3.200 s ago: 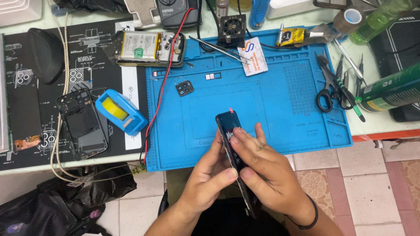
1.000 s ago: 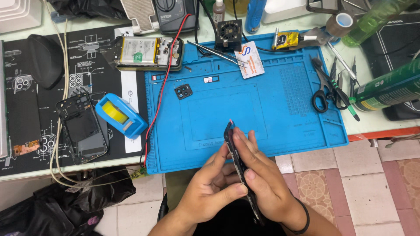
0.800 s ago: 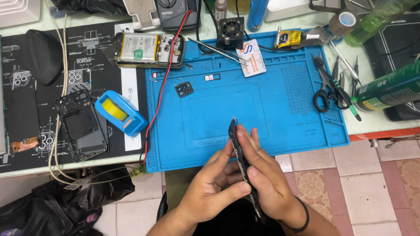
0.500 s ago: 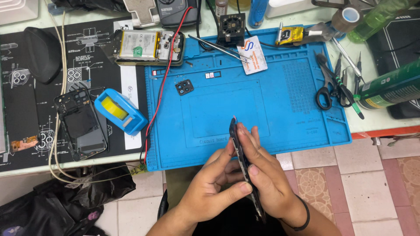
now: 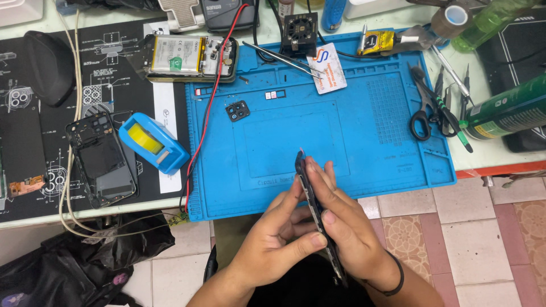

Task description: The person uses a precision tool to scrape adhesive residue from the edges of a disassembled smartphone frame. They then pick up a replacement screen assembly, align it with the frame, and press the edges together to attach it. The person rotates the phone to inspect the fit and alignment of the new screen.

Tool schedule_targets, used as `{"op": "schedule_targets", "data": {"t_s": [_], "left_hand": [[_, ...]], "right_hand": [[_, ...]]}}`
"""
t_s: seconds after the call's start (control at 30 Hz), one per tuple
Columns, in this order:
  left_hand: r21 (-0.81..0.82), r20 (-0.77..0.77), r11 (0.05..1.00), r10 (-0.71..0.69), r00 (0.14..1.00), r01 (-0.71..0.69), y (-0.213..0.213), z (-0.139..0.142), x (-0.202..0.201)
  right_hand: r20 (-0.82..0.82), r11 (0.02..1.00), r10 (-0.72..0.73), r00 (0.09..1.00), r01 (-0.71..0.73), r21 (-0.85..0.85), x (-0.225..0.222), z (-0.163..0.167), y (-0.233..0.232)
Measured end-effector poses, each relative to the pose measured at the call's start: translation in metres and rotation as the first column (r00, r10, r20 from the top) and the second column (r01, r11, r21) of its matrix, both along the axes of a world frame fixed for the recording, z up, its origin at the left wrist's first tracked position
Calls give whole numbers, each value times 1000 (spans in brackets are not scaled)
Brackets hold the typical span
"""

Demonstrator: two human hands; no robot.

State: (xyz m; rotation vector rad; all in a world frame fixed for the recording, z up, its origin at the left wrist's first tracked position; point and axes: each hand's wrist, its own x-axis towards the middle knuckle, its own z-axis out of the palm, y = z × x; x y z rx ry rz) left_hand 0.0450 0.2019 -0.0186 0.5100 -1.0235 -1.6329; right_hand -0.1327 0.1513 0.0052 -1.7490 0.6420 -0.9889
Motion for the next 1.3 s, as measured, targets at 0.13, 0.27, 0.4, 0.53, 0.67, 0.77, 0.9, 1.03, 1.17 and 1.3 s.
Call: {"op": "schedule_targets", "data": {"t_s": [0.13,0.27,0.4,0.53,0.67,0.77,0.9,1.03,1.17,1.3], "left_hand": [[118,-98,993,29,995,-17,-10,4,0],[183,-142,971,183,973,-156,-20,17,4],[260,-124,924,318,940,-279,-30,29,7],[286,-127,901,373,919,-325,-33,31,4],[278,-145,901,383,913,-334,-33,28,3],[248,-161,908,381,910,-337,-33,27,3],[286,-126,892,397,909,-350,-34,30,3],[315,-134,893,377,916,-321,-35,29,2],[340,-142,919,262,955,-201,-30,23,5],[418,-1,905,86,996,-78,-30,17,11]], "right_hand": [[179,988,-4,984,-24,154,-4,-2,-13],[292,980,-134,947,82,181,-11,-1,-14],[250,998,-57,967,61,-7,-16,1,-12],[107,967,-113,988,134,-217,-13,3,-9],[44,920,-222,974,224,-320,-6,3,-10],[17,886,-287,958,272,-376,-2,4,-10],[-12,872,-319,948,288,-396,2,7,-8],[-23,870,-327,945,292,-397,5,15,-9],[-2,832,-382,924,342,-437,2,37,-18],[-101,843,-345,933,261,-469,-5,63,-42]]}}
